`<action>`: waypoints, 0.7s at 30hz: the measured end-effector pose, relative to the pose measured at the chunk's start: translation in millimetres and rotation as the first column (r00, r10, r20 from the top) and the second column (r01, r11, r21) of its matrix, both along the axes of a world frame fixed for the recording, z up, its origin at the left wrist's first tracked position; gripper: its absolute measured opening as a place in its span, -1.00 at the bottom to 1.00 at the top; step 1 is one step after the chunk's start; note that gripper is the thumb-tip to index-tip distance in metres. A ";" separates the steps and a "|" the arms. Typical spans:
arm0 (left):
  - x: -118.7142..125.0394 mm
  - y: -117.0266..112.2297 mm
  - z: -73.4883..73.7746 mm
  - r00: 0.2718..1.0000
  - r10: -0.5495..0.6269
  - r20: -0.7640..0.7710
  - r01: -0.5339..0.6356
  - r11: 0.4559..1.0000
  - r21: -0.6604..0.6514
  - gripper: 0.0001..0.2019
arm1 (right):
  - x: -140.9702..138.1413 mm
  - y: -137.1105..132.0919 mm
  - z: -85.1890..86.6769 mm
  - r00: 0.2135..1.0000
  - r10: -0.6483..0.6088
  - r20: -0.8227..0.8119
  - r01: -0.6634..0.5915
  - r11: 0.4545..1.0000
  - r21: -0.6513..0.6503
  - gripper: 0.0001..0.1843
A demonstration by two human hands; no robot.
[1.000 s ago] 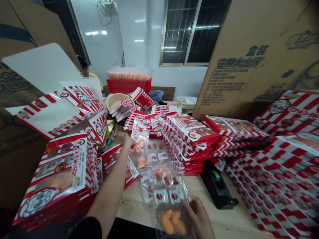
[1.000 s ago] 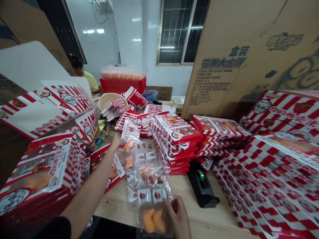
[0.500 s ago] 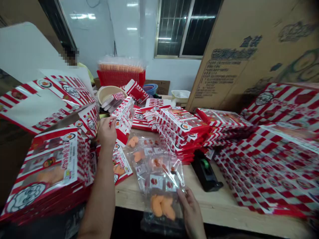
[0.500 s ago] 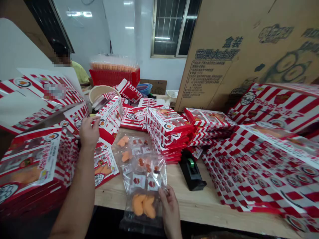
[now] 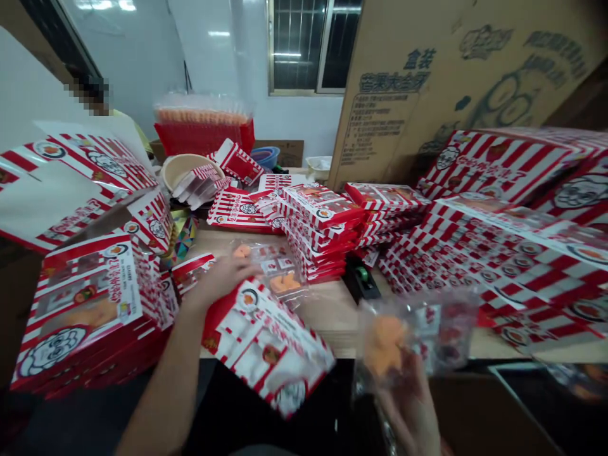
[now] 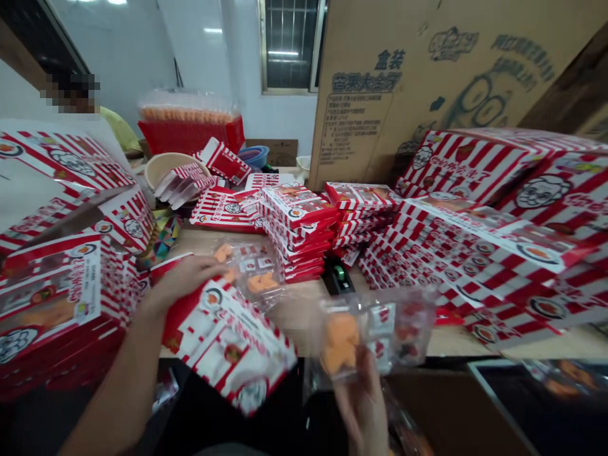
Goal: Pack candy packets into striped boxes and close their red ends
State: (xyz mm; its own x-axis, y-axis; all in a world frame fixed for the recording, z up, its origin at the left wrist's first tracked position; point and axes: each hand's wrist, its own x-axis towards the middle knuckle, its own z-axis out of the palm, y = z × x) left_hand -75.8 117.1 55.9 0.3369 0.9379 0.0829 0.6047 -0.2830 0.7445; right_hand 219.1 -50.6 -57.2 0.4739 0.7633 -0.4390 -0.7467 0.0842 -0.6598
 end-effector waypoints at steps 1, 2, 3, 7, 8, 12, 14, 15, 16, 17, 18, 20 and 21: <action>17.8 -2.3 -4.8 0.990 -0.141 -0.020 0.139 0.987 -0.076 -0.74 | -2.7 2.3 -0.9 1.000 0.017 -0.005 -0.017 1.000 0.022 -0.67; 36.1 -4.8 -11.4 0.967 -0.255 -0.028 0.248 0.958 -0.145 -0.77 | -6.4 4.2 -2.8 0.998 0.064 0.004 -0.064 0.997 0.038 -0.68; 53.8 -7.0 -19.3 0.939 -0.343 -0.035 0.329 0.921 -0.209 -0.79 | -10.9 5.2 -5.4 0.989 0.143 0.021 -0.144 0.989 0.039 -0.68; 100.4 -5.5 -52.0 0.879 -0.477 -0.016 0.438 0.818 -0.372 -0.76 | -36.4 -5.0 -15.3 0.831 0.552 0.066 -0.552 0.834 -0.016 -0.70; 102.7 -2.8 -57.2 0.879 -0.477 0.000 0.438 0.808 -0.395 -0.75 | -43.5 -10.0 -16.2 0.786 0.615 0.066 -0.615 0.788 -0.026 -0.70; 72.9 1.1 -63.0 0.917 -0.384 0.112 0.393 0.814 -0.428 -0.74 | -65.6 -27.7 -18.2 0.768 0.638 0.054 -0.637 0.770 -0.035 -0.60; 44.9 -9.1 -62.9 0.940 -0.285 0.185 0.339 0.838 -0.428 -0.71 | -71.7 -32.3 -23.8 0.839 0.544 0.005 -0.543 0.838 -0.055 -0.61; 31.6 -17.6 -63.8 0.948 -0.229 0.220 0.305 0.850 -0.429 -0.67 | -73.8 -33.7 -28.1 0.874 0.484 -0.034 -0.485 0.872 -0.063 -0.63; 20.2 -27.9 -65.7 0.953 -0.169 0.251 0.265 0.865 -0.425 -0.65 | -75.5 -34.5 -33.0 0.902 0.424 -0.079 -0.429 0.901 -0.064 -0.64; 11.8 -38.8 -68.4 0.953 -0.114 0.282 0.231 0.875 -0.426 -0.64 | -76.7 -34.6 -37.8 0.920 0.373 -0.123 -0.382 0.923 -0.058 -0.65; 6.5 -49.5 -71.5 0.948 -0.058 0.313 0.196 0.882 -0.429 -0.62 | -77.0 -33.8 -41.5 0.928 0.337 -0.158 -0.348 0.936 -0.047 -0.65; 5.2 -66.3 -76.6 0.929 0.055 0.365 0.117 0.895 -0.431 -0.57 | -74.1 -28.1 -42.4 0.931 0.311 -0.191 -0.322 0.946 -0.029 -0.63; 8.2 -71.3 -77.6 0.917 0.097 0.386 0.086 0.899 -0.430 -0.56 | -70.4 -22.6 -38.4 0.941 0.286 -0.182 -0.295 0.955 -0.023 -0.62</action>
